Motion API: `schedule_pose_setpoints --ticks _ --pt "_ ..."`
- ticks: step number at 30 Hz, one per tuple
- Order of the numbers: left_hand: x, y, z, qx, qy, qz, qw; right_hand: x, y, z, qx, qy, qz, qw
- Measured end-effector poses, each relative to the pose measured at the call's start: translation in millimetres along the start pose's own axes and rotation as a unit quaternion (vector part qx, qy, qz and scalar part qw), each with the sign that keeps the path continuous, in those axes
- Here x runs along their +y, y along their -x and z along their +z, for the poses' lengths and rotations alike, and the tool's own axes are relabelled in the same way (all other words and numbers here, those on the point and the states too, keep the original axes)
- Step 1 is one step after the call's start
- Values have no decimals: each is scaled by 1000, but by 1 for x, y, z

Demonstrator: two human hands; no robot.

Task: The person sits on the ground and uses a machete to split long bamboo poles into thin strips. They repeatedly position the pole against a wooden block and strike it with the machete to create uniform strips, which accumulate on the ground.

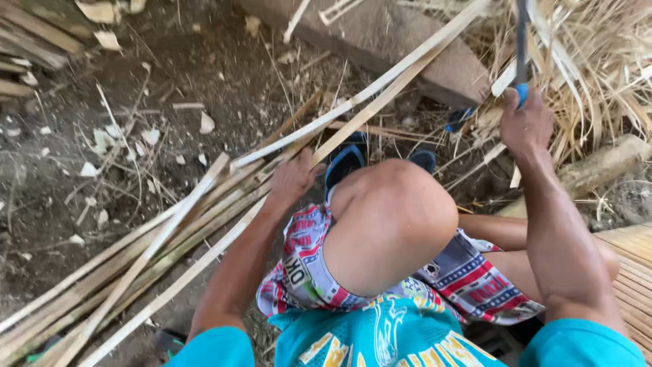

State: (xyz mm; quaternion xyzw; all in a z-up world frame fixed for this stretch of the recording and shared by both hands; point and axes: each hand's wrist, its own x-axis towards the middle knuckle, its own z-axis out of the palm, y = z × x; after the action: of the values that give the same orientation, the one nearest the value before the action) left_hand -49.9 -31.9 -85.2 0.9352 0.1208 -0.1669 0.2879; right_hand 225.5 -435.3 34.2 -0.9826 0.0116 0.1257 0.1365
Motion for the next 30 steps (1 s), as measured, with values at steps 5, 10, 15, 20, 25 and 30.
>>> schedule_pose_setpoints --ticks 5,10,15,20,25,30 --pt "-9 -28 -8 138 138 -30 980 -16 26 48 9 -18 -110 994" --pt "-43 -45 -4 55 -28 -116 991 -19 37 78 -8 -51 -139 989" --pt "-69 -67 45 -26 -107 -136 985 -33 50 88 -39 -63 -122 990" --pt "-84 -72 51 -15 -52 -174 983 -53 70 84 -81 -122 -81 986" --pt "-67 -59 -19 53 71 -133 987 -60 82 78 -58 -170 -113 977" --pt "-25 -92 -78 115 76 -56 989 -59 85 78 -36 -230 -110 966"
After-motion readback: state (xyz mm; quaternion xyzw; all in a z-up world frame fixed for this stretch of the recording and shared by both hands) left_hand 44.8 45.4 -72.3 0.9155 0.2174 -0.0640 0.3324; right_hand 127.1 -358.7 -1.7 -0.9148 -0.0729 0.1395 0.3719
